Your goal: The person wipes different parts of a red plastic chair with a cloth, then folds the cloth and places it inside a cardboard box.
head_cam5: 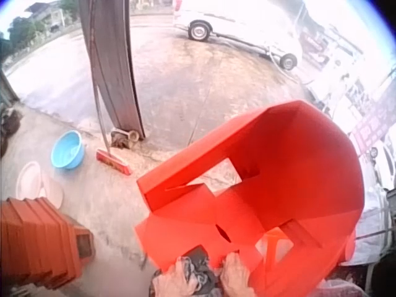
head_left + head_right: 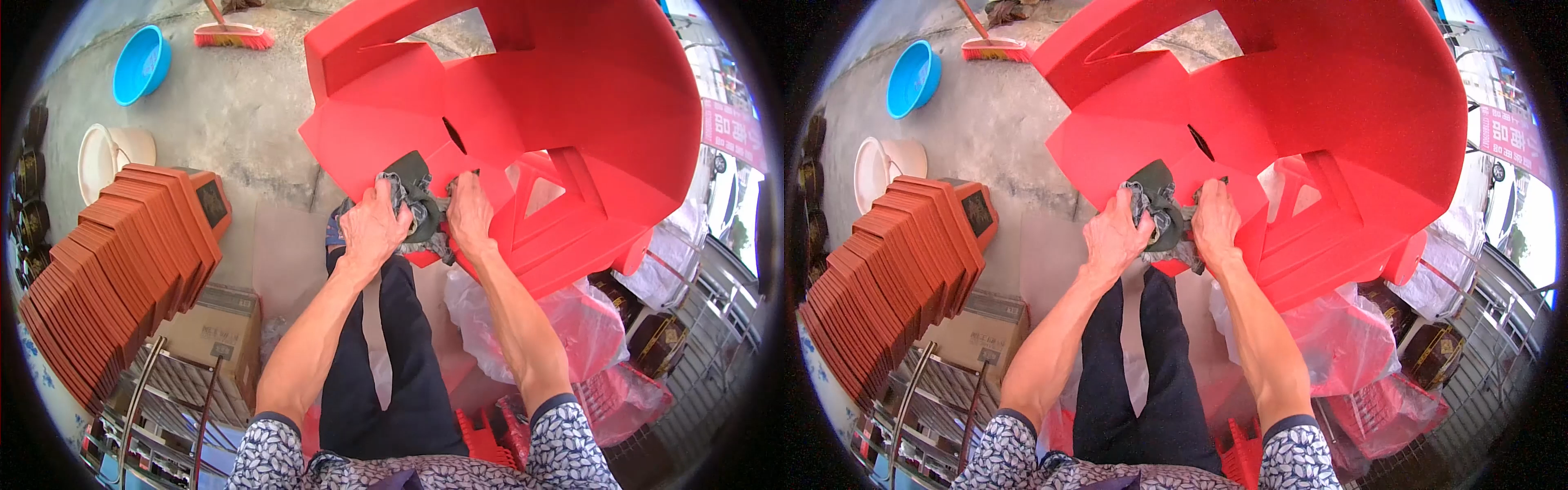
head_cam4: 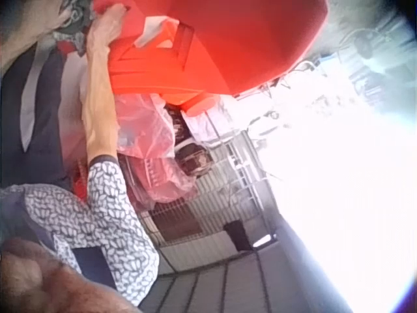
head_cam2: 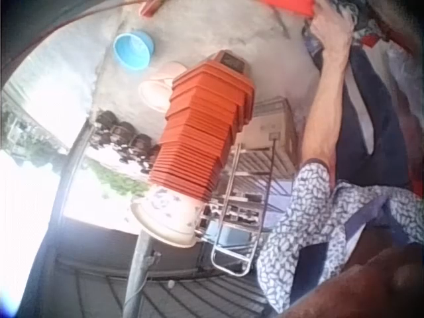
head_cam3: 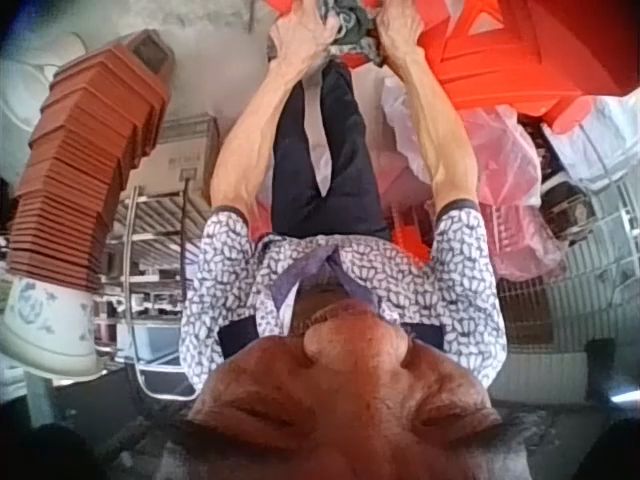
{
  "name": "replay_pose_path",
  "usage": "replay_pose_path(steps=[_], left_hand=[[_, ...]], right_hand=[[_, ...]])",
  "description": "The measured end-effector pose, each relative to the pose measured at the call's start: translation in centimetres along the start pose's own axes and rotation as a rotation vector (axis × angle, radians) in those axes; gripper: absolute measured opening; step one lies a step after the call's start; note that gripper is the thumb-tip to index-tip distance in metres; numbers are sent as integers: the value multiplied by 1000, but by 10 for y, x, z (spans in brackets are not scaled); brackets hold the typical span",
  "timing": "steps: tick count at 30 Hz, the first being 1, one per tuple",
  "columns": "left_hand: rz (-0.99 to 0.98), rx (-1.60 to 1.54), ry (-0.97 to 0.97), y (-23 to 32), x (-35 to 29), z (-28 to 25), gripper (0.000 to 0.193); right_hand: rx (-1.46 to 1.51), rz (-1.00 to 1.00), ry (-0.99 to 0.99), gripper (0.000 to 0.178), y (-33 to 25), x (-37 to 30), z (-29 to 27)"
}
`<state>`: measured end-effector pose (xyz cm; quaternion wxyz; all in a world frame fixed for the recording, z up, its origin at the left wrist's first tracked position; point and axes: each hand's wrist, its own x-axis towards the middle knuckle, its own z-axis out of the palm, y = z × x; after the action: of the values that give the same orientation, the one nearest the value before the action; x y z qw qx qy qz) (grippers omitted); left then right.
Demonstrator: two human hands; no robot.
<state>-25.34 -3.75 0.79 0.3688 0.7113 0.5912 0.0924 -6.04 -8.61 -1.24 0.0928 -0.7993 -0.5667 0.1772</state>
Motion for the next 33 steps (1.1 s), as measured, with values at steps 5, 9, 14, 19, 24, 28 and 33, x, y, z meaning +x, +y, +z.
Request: replay_pose_path(steps=[5, 9, 14, 19, 24, 28, 33], left_hand=[[-44, -39, -52, 4, -3, 1, 41], [0, -15, -20, -4, -1, 1, 47], [12, -4, 10, 1, -3, 4, 46], [-4, -30, -22, 5, 0, -1, 43], [29, 31, -127, 15, -19, -19, 46], [-362, -667, -339, -6, -28, -32, 46], [-536, -1141, -104, 37, -8, -86, 41]], right_hand=[[-43, 0, -34, 6, 2, 18, -4], [-56, 37, -39, 8, -5, 1, 0], [-31, 14, 25, 8, -7, 22, 0], [11, 169, -61, 11, -21, -31, 7], [213, 307, -490, 30, -41, -88, 5], [1133, 573, -501, 38, -49, -113, -5], [1214, 529, -481, 55, -54, -143, -65]])
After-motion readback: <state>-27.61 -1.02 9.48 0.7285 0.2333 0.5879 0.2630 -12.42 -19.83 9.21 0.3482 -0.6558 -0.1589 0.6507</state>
